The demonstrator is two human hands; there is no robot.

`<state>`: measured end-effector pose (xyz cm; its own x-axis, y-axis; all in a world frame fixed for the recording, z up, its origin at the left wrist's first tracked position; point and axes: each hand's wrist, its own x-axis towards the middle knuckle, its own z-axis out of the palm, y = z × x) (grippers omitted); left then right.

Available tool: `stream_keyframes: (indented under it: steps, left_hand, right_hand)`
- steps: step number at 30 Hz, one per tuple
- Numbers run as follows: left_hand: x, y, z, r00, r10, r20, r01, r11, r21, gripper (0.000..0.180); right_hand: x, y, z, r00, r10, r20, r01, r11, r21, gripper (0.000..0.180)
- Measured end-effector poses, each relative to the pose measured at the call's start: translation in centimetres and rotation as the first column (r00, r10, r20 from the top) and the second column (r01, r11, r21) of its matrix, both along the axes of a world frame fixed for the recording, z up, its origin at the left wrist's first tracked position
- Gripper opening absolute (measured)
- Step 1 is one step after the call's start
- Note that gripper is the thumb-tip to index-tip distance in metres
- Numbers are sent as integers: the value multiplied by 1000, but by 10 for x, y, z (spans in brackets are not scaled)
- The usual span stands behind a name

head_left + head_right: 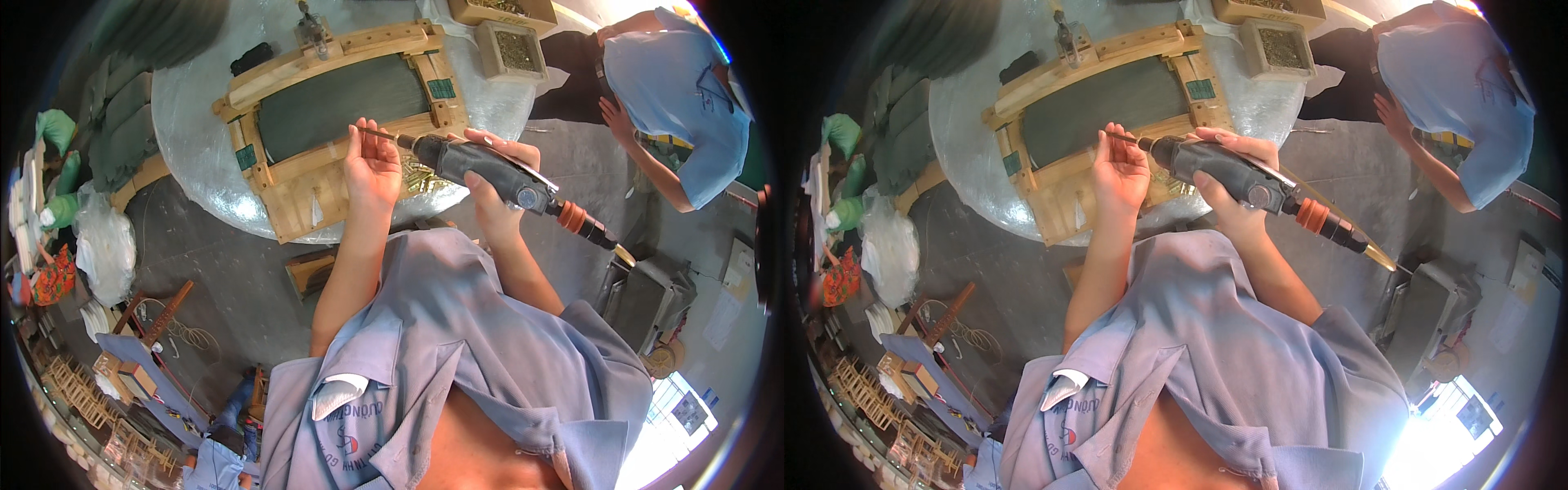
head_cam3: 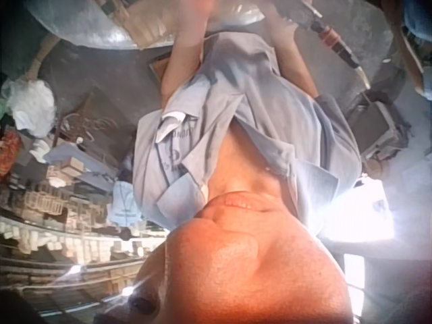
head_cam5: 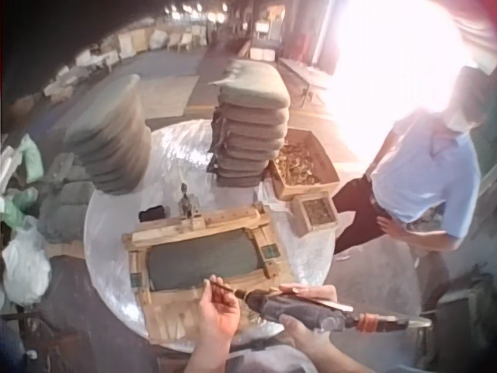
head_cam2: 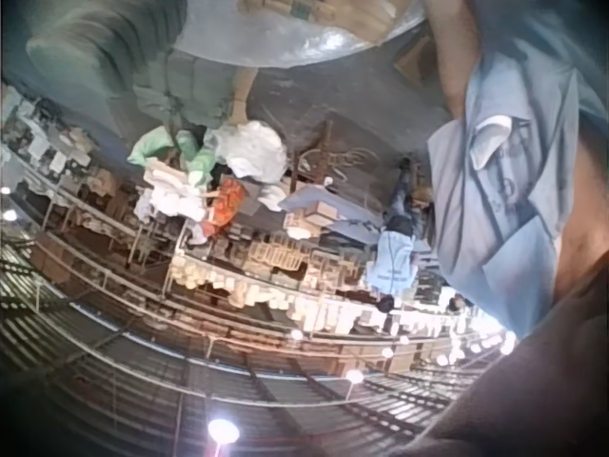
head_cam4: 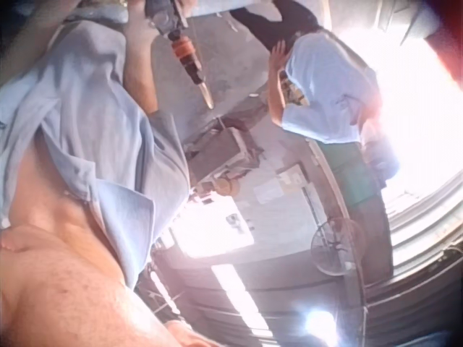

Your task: The person assembles a chair cushion onto a wooden frame using a pneumatic drill. They secure the cushion with screws, remove it, and repeat the process with another cushion.

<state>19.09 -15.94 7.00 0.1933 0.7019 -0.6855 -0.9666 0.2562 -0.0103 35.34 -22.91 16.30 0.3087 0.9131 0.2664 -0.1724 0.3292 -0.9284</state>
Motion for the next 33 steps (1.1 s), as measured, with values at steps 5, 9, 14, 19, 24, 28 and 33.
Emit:
stream_keyframes:
  steps: [5,9,14,19,24,28,33]
  left_hand:
    - [-19,8,-5,999,-21,37,20,999,40,17]
    - [-27,14,-1,996,-78,-42,77,997,-24,18]
    - [-37,15,9,994,-100,-52,97,993,-65,23]
    - [-94,6,3,542,-453,-708,609,792,-40,32]
    - [-198,84,-50,-788,60,-612,437,754,-490,35]
    - [-229,107,-85,-855,109,-507,417,725,-548,35]
    - [-229,109,-89,-869,72,-489,422,625,-657,37]
  right_hand:
    - [-16,10,0,998,13,64,-16,999,39,56]
    - [-10,19,-7,969,104,226,-135,983,126,56]
    - [-10,33,-4,906,195,376,-255,960,117,56]
    - [-41,53,10,969,111,221,-111,994,-11,51]
    - [-82,123,16,876,180,448,-180,983,-43,50]
    - [-137,172,0,869,196,454,-228,974,16,45]
    - [-179,201,-15,857,242,454,-244,968,-57,42]
